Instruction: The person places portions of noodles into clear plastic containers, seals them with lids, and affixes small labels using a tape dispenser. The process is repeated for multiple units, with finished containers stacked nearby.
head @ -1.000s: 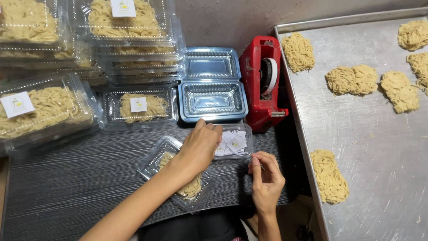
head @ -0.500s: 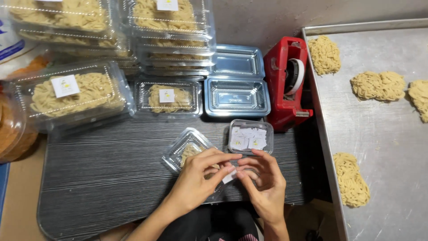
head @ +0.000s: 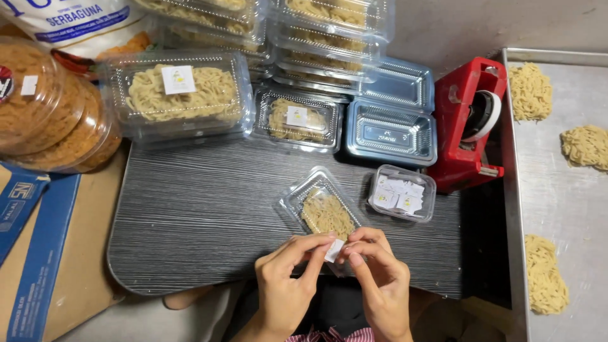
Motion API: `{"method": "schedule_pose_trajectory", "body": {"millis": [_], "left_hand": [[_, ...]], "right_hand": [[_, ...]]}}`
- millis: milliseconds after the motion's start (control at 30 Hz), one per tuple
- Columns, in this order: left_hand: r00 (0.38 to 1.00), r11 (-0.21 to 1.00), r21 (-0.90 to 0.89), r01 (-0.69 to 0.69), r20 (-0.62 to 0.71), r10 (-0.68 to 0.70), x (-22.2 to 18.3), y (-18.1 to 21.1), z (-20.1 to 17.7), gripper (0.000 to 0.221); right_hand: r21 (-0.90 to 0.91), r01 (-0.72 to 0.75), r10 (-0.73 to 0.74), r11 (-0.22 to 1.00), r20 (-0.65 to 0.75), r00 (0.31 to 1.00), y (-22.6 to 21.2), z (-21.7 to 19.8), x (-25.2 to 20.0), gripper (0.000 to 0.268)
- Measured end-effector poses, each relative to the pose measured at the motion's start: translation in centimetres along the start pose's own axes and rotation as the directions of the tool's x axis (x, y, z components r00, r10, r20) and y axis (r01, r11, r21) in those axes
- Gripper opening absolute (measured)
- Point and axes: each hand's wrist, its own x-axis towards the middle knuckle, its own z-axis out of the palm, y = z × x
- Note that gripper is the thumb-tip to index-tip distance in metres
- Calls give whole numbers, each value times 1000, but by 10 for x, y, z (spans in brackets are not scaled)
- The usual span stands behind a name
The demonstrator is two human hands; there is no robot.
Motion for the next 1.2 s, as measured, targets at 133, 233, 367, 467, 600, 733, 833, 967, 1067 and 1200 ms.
{"method": "schedule_pose_trajectory", "body": {"millis": [133,233,367,467,600,733,833,967,1067,1200], "left_hand": [[999,999,-45,-30,27,31,-3,7,-4,15],[992,988,-141,66,112,-50,-5,7,-5,18],[992,983,-164,88,106,-71,-7,5,-2,10],[1000,996,-90,-1,28,4,-7,5,1,5],[997,996,-52,-72,0,72,-9,4,4,6],[999,999,-42,-26,35,27,-11,3,7,6],[999,998,-61,-4,50,7,-9,7,8,7],[996,987,-151,61,79,-49,-7,12,7,8],[988,978,-175,117,120,-97,-10,8,6,6],[982,971,-191,143,149,-115,-14,5,7,6]], "right_hand": [[-16,-32,32,999,-4,999,0,3,-2,10],[-37,-52,52,998,-9,999,-1,4,-2,11],[-45,-30,30,999,0,1000,-1,3,-3,11],[-114,25,-26,993,-8,1000,-1,3,-5,11],[-296,149,-175,943,-61,983,-4,7,-6,11],[-343,202,-255,917,-118,960,-5,11,-7,13],[-408,226,-298,885,-120,947,-4,4,-4,16],[-354,228,-273,907,-83,958,-8,-10,3,37],[-301,254,-253,919,43,966,-14,-13,8,18],[-313,268,-236,911,134,962,-20,-12,15,5]]}}
